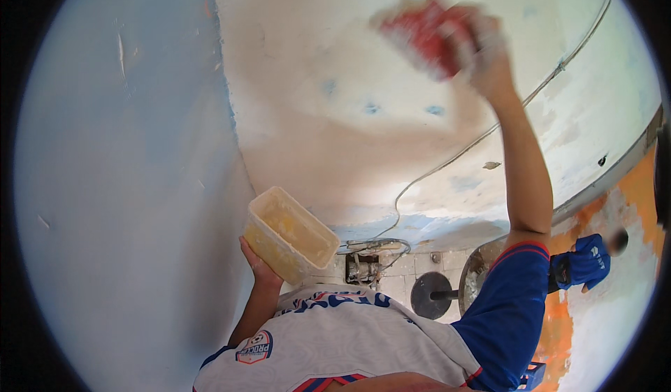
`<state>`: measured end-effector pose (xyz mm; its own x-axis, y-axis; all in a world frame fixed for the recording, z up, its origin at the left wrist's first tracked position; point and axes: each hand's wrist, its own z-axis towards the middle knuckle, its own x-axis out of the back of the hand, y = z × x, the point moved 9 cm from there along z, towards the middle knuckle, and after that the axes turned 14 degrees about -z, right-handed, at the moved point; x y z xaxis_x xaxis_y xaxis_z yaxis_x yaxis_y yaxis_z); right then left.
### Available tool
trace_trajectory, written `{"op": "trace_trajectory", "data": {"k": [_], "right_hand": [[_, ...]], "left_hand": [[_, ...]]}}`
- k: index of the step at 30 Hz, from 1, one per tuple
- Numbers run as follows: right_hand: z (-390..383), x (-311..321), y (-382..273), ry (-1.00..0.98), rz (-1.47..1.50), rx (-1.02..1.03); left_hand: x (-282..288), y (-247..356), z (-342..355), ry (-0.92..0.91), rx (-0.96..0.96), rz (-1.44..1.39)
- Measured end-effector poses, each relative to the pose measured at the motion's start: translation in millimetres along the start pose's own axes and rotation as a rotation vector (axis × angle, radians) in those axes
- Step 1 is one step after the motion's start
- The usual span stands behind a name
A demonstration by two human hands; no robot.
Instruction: The person applies white plaster to a wall using a red putty knife and a plastic container, smoothing the material over the surface.
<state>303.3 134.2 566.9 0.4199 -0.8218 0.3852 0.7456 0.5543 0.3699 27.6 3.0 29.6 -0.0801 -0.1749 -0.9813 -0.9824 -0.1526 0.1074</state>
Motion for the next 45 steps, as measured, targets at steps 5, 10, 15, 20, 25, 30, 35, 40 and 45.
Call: {"op": "trace_trajectory", "data": {"k": [5, 10, 15, 20, 25, 30, 35, 40, 45], "right_hand": [[-7, -11, 20, 0.069, -0.305, 0.060], [-8, 19, 14, 0.223, -0.225, -0.058], [-31, -42, -42, -0.197, -0.181, 0.262], [24, 41, 32, 0.296, -0.371, -0.127], [-9, -13, -28, -0.076, -0.077, 0.155], [-2, -16, 16, -0.002, -0.296, 0.043], [1, 34, 54, 0.254, 0.090, -0.431], [-25, -35, -48, -0.163, -0.142, 0.215], [18, 46, 50, 0.336, -0.355, -0.229]], "left_hand": [[-3, -3, 2, -0.029, 0.006, -0.031], [6, 3, -1, 0.018, -0.018, -0.028], [2, 1, 1, 0.000, -0.013, -0.034], [5, -2, 3, 0.023, 0.017, -0.029], [11, 3, 2, 0.002, 0.005, -0.038], [6, 6, 3, 0.004, -0.017, -0.012], [4, 14, 2, -0.033, -0.026, -0.009], [-13, 12, -2, -0.012, -0.006, -0.050], [-11, 7, 3, -0.019, 0.029, -0.040]]}}
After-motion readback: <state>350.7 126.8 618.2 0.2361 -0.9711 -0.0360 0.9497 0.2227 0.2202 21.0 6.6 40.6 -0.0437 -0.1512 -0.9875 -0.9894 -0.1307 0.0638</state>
